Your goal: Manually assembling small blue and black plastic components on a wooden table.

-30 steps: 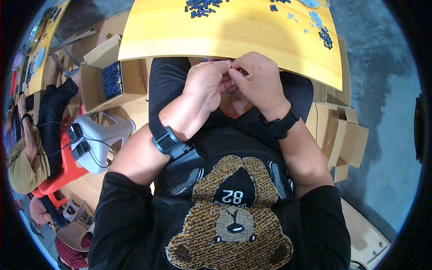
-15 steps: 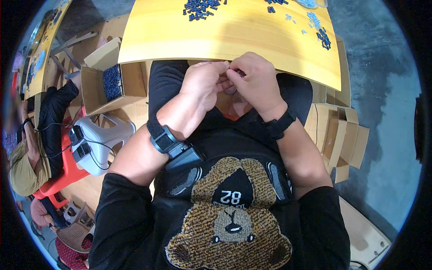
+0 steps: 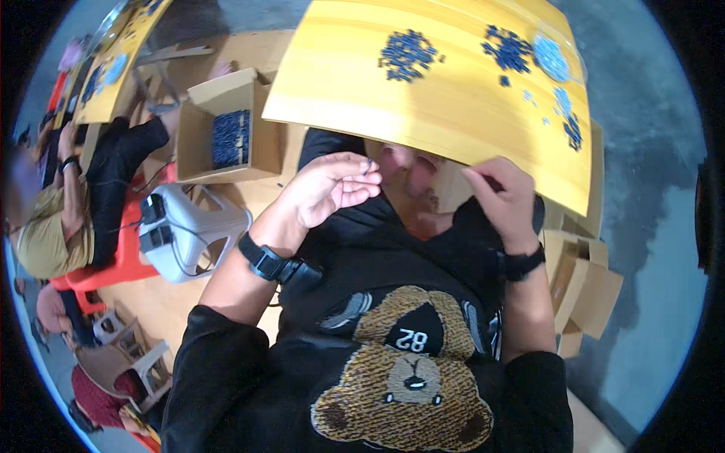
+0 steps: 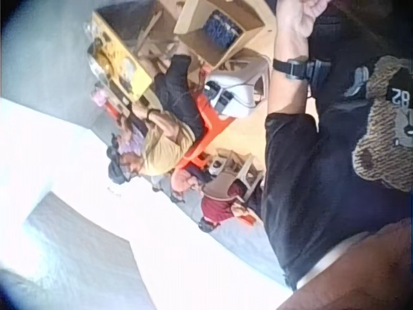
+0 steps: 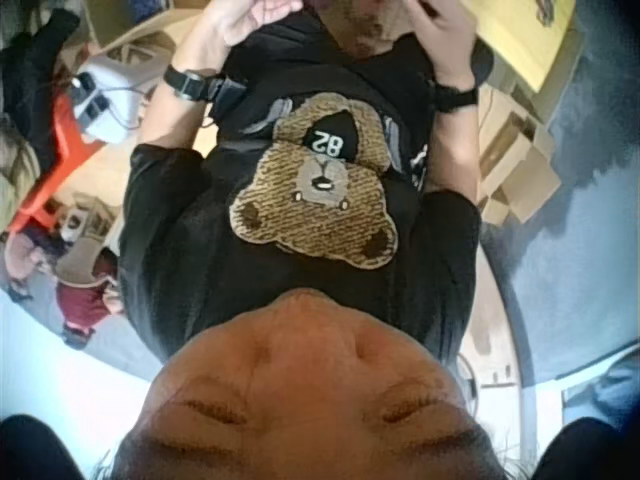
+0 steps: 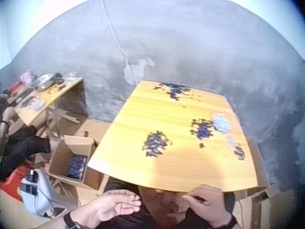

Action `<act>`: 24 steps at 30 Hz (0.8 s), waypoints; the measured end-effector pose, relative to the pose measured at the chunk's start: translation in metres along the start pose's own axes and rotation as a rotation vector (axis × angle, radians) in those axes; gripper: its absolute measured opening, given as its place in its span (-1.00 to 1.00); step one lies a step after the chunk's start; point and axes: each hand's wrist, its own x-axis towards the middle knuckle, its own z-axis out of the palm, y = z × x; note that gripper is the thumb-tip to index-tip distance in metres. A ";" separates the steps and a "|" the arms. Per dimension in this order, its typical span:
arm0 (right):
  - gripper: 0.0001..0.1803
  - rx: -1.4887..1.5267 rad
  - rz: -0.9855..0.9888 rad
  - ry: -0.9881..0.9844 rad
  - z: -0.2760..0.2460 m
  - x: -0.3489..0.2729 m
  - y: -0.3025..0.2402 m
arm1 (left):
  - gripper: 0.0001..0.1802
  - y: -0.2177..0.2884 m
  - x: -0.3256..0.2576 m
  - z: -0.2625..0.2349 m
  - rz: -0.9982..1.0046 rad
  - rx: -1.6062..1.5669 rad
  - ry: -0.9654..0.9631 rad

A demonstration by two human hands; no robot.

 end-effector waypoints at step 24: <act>-0.87 -0.028 0.132 0.043 0.030 0.022 0.006 | -0.82 0.098 0.010 -0.025 0.969 0.137 0.554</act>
